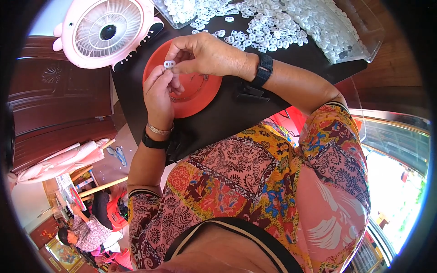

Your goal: Assembling small white plastic components by hand.

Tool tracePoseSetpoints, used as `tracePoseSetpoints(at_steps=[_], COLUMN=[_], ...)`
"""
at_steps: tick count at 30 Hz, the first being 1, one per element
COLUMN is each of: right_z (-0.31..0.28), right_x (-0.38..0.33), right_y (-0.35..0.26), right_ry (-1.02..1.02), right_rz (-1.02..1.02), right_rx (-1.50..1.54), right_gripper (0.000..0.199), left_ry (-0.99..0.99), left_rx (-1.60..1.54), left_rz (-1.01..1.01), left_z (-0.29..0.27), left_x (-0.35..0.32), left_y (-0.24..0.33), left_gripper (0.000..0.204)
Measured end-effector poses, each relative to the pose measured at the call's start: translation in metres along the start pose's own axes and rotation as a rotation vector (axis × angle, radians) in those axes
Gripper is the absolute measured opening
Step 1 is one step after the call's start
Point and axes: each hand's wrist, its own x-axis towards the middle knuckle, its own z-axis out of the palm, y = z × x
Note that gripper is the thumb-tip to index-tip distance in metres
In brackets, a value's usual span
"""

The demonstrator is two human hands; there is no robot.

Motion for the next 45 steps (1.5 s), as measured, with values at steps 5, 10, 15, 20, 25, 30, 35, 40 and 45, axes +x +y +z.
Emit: tracePoseSetpoints(at_steps=[5,10,15,20,25,30,35,40,45], right_z=[0.001,-0.001,-0.001,0.007,0.007,0.007,0.005,0.004,0.003], right_x=[-0.001,-0.002,-0.002,-0.002,-0.002,-0.004,-0.003,-0.006,-0.005], right_y=[0.002,-0.006,-0.007,0.002,0.003,-0.005,-0.005,-0.009,-0.006], right_ry=[-0.007,-0.031,-0.026,0.081,0.107,0.082,0.080,0.074,0.050], right_rz=[-0.043,-0.063,-0.059,-0.260,-0.386,-0.355,-0.373,-0.368,-0.450], right_rx=[-0.114,-0.214,-0.316,-0.548,-0.659,-0.619,-0.572,-0.581,-0.603], right_gripper=[0.021,0.022,0.024,0.030,0.030,0.030,0.026,0.022,0.019], left_ry=[0.008,0.018,-0.006,0.033,-0.009,-0.044,-0.030,-0.080,-0.053], left_rx=[-0.065,-0.114,-0.108,-0.137,-0.190,-0.295,-0.267,-0.263,-0.093], left_rz=[-0.038,-0.076,-0.060,-0.056,-0.053,0.020,0.054,0.082,0.156], left_z=[0.002,0.003,0.000,0.007,0.007,0.008,0.008,0.010,0.009], left_x=[0.000,0.000,0.003,0.003,0.003,0.002,0.002,-0.003,-0.005], left_y=[0.001,0.002,-0.004,-0.006,-0.004,-0.001,-0.001,-0.001,-0.005], left_gripper=[0.021,0.024,0.027,0.028,0.029,0.032,0.032,0.032,0.030])
